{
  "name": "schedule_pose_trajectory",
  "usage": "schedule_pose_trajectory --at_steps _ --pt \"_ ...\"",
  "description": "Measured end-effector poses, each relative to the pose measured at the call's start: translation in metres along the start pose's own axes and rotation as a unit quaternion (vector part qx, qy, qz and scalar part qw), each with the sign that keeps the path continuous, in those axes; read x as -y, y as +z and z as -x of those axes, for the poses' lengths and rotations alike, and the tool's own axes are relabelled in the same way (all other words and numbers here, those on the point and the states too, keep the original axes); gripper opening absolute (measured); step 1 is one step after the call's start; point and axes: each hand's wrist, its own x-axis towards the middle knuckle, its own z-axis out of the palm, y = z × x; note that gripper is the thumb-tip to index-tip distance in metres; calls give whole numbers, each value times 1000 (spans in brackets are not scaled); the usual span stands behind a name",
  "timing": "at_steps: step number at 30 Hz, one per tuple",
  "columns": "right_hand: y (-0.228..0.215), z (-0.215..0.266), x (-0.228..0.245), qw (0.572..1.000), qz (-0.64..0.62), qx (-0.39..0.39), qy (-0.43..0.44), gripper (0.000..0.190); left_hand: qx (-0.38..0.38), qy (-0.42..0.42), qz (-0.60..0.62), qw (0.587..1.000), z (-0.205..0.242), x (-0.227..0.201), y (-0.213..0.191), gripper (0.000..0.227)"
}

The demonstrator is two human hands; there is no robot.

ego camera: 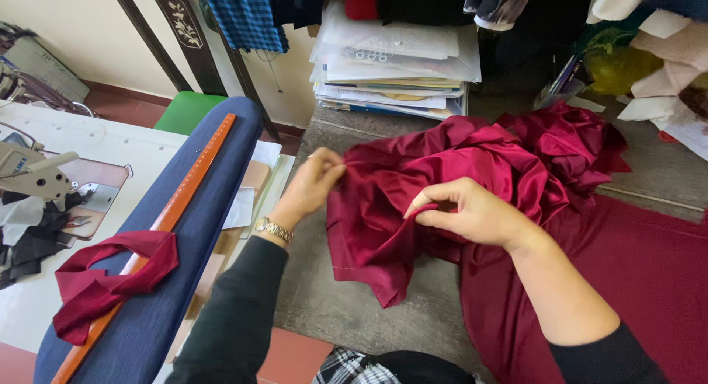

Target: The person folds a large piece of maroon fabric on a wooden table, smoothing it out and aligning the edges. They then pick up a smaller piece of the same fabric, fold it, and place it on top of the larger folded piece.

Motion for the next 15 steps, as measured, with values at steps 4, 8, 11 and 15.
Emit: schedule_pose_trajectory --at_steps 4,8,11,15 --pt "3 -28 -25 985 -138 6 103 10 101 -15 294 950 -8 -23 21 16" --pt "31 -53 -133 958 -162 -59 231 24 64 -49 41 996 -17 17 55 17" --pt "41 -41 -157 953 -165 -47 249 30 8 -113 15 993 -1 35 67 11" --pt "38 -33 -138 978 -80 -35 190 41 -63 -107 26 992 37 -8 63 12"
